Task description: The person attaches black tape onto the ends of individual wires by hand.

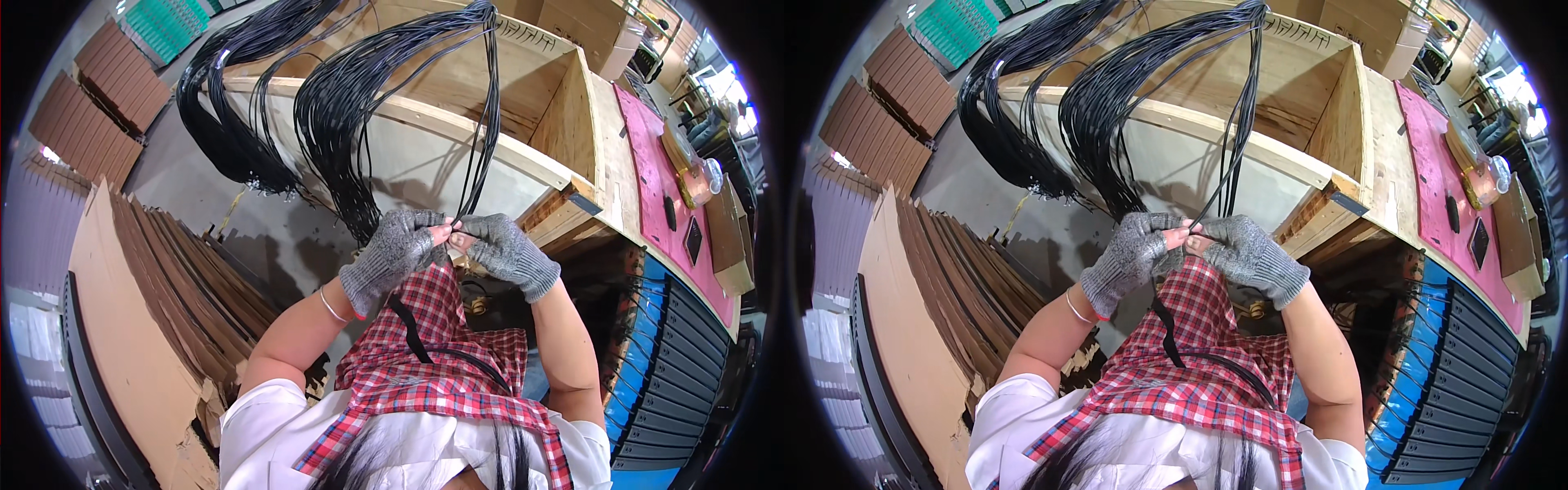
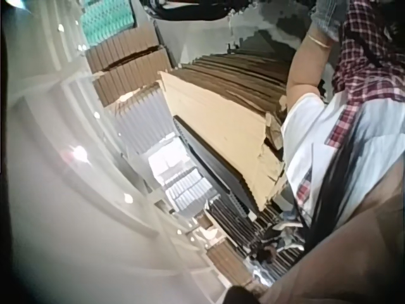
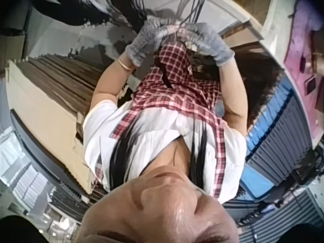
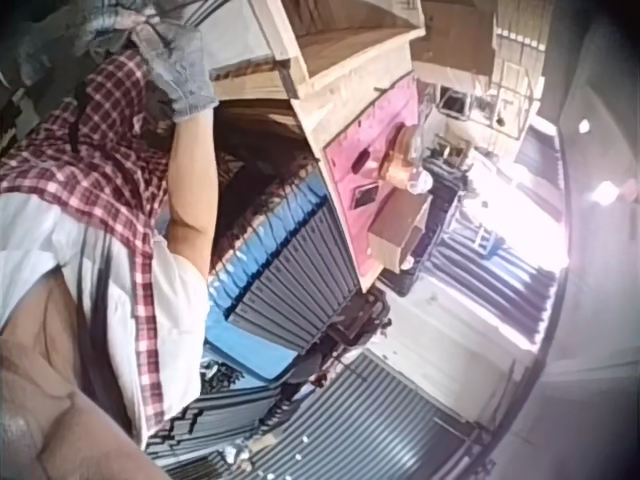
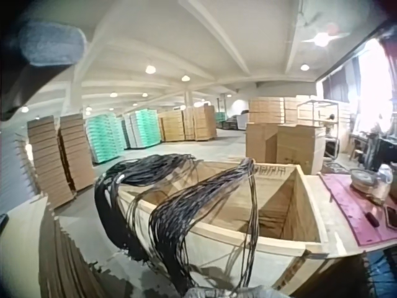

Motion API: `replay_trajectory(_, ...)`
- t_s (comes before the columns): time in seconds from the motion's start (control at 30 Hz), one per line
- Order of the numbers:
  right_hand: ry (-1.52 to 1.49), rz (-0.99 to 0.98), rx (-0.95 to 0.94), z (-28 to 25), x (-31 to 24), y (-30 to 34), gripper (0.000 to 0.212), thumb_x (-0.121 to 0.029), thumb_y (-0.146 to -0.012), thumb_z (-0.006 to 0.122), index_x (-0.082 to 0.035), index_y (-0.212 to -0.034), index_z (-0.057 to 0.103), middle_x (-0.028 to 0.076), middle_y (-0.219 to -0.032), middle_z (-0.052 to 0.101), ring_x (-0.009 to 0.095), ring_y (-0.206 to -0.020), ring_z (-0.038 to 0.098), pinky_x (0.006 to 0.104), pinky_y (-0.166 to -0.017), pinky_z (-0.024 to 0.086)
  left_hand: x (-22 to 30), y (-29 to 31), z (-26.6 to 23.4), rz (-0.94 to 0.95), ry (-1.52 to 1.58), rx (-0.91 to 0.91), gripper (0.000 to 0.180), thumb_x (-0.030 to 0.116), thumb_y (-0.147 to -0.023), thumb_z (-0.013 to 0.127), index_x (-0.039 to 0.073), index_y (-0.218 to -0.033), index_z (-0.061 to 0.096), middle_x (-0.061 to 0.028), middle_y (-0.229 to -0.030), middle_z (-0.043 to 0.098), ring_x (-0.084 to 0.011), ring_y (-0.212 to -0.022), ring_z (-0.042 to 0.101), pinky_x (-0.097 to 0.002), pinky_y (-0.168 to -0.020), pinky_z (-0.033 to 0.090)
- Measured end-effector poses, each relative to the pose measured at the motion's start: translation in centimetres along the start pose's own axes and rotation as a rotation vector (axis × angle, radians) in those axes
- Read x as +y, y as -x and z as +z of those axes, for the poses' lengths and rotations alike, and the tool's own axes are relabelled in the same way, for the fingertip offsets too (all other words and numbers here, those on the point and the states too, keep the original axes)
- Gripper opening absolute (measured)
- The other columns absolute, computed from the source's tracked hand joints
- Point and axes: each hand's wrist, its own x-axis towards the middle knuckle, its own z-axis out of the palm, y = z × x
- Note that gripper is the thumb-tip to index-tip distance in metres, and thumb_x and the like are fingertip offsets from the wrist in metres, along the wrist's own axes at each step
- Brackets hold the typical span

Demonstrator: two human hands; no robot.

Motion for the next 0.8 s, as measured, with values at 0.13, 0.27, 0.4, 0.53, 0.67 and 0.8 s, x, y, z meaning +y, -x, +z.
replay_trajectory(0.13,0.055,-0.076,0.279,0.0,5.1,-1.3,0.036,-0.026,-0.083,0.058,0.008,-0.094,0.059,0.015,-0.077,0.062,0.018,-0.077,0.058,0.0298,-0.071,0.047,1.0,0.6,1.2,-0.135,0.240,0.026,0.024,0.017,-0.083,0.053,-0.003,-0.093,0.062,0.0009,-0.058,0.052,-0.0042,-0.051,0.042,-0.0190,-0.046,0.032)
replay_trajectory(0.27,-0.637,-0.092,0.304,0.9,1.7,-2.3,0.029,-0.023,-0.081,0.061,0.005,-0.090,0.062,0.007,-0.081,0.061,0.011,-0.075,0.056,0.0234,-0.068,0.045,1.5,1.0,0.6,-0.242,0.433,0.056,0.029,0.019,-0.083,0.054,-0.004,-0.101,0.056,0.0012,-0.061,0.050,-0.0053,-0.051,0.043,-0.0180,-0.047,0.034)
replay_trajectory(0.4,-0.951,-0.122,0.397,1.8,2.9,-3.4,0.020,-0.012,-0.078,0.061,0.006,-0.085,0.061,0.012,-0.086,0.061,0.019,-0.081,0.058,0.0305,-0.075,0.048,0.5,2.3,0.5,0.044,0.075,0.288,0.036,0.022,-0.085,0.054,-0.001,-0.112,0.052,-0.0022,-0.075,0.058,-0.0059,-0.059,0.053,-0.0192,-0.051,0.042)
replay_trajectory(0.53,-0.914,-0.158,0.425,2.0,2.0,-3.1,0.019,-0.011,-0.078,0.060,0.007,-0.084,0.060,0.014,-0.087,0.060,0.021,-0.079,0.059,0.0321,-0.074,0.049,0.1,2.1,0.7,0.534,-0.622,0.406,0.028,0.009,-0.085,0.046,0.002,-0.111,0.054,-0.0111,-0.079,0.062,-0.0212,-0.063,0.059,-0.0304,-0.058,0.047)
replay_trajectory(0.67,-0.669,-0.184,0.417,1.4,2.0,-2.7,0.024,-0.011,-0.079,0.058,0.010,-0.090,0.057,0.016,-0.081,0.060,0.026,-0.074,0.062,0.0363,-0.071,0.051,1.7,2.3,1.0,0.448,-0.730,0.288,0.029,0.003,-0.083,0.042,0.000,-0.108,0.056,-0.0127,-0.074,0.059,-0.0250,-0.059,0.054,-0.0335,-0.054,0.043)
replay_trajectory(0.8,-1.078,-0.147,0.223,0.8,0.2,-0.7,0.020,-0.014,-0.079,0.061,0.005,-0.083,0.062,0.008,-0.078,0.061,0.016,-0.076,0.059,0.0236,-0.065,0.047,-0.6,1.5,1.1,0.170,-0.128,0.165,0.025,0.005,-0.084,0.047,0.000,-0.106,0.058,-0.0002,-0.066,0.054,-0.0072,-0.054,0.041,-0.0220,-0.049,0.035)
